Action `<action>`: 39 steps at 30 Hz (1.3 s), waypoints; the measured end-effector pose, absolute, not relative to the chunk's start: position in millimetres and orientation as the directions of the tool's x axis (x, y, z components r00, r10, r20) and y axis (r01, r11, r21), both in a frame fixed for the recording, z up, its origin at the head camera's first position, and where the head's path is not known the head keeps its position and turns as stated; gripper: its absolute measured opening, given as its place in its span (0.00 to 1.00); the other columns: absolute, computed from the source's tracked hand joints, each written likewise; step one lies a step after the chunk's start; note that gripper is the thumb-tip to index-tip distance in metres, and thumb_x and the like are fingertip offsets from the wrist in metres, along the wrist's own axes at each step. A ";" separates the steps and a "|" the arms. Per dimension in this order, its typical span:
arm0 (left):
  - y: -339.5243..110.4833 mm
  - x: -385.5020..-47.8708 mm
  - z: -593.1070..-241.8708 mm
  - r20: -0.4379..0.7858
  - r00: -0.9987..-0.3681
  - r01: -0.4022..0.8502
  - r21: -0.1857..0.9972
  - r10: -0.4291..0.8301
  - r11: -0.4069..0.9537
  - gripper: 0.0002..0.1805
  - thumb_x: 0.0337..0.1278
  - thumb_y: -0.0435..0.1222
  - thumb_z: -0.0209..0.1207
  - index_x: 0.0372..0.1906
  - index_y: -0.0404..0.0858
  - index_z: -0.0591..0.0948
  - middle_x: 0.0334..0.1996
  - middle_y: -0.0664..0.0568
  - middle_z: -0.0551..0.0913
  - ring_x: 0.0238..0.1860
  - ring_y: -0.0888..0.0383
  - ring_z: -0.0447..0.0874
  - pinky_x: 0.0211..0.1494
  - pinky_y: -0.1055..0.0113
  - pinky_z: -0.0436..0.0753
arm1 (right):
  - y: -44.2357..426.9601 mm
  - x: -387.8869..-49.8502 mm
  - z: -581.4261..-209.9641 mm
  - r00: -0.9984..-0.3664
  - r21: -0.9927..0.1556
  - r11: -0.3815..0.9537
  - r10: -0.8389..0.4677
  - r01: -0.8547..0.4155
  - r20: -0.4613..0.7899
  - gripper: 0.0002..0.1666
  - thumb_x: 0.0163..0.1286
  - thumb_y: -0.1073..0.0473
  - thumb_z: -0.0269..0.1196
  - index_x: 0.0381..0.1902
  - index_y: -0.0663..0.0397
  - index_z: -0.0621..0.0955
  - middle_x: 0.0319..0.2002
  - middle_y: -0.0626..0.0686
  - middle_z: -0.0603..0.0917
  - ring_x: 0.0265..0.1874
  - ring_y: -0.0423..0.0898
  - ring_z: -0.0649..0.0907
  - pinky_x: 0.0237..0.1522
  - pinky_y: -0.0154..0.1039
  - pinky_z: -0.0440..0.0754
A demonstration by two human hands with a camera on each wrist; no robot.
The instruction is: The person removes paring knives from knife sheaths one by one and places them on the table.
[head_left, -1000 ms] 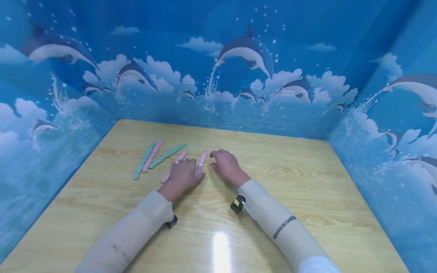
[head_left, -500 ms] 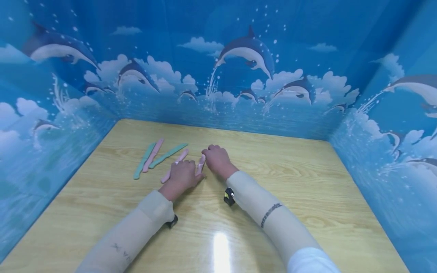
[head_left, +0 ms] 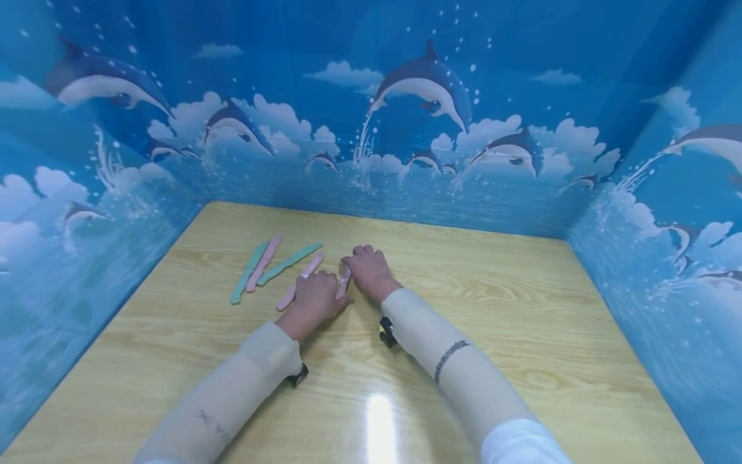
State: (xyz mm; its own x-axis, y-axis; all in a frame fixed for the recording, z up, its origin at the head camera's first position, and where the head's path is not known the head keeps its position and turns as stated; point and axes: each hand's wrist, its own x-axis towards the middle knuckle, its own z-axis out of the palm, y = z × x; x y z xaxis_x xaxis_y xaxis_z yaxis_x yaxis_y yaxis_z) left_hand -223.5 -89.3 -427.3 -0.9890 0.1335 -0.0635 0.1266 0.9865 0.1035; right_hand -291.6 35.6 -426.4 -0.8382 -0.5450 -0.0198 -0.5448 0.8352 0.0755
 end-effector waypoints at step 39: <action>-89.7 -217.3 -418.0 0.077 -0.981 0.193 0.438 0.177 0.878 0.11 0.57 0.43 0.67 0.36 0.39 0.83 0.27 0.54 0.85 0.26 0.60 0.79 0.43 0.59 0.83 | 99.0 -274.3 -422.9 -0.785 -0.067 0.783 -0.612 -0.619 0.095 0.08 0.61 0.63 0.65 0.31 0.46 0.76 0.23 0.44 0.81 0.28 0.45 0.82 0.59 0.59 0.68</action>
State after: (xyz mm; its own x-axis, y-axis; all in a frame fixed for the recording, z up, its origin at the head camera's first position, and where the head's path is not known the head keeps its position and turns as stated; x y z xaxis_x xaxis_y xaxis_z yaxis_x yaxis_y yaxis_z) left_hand -217.3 -89.7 -418.0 -0.9812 0.1765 0.0774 0.1925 0.8781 0.4381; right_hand -274.3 99.0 -422.9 -0.7850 -0.6122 0.0953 -0.6187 0.7828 -0.0675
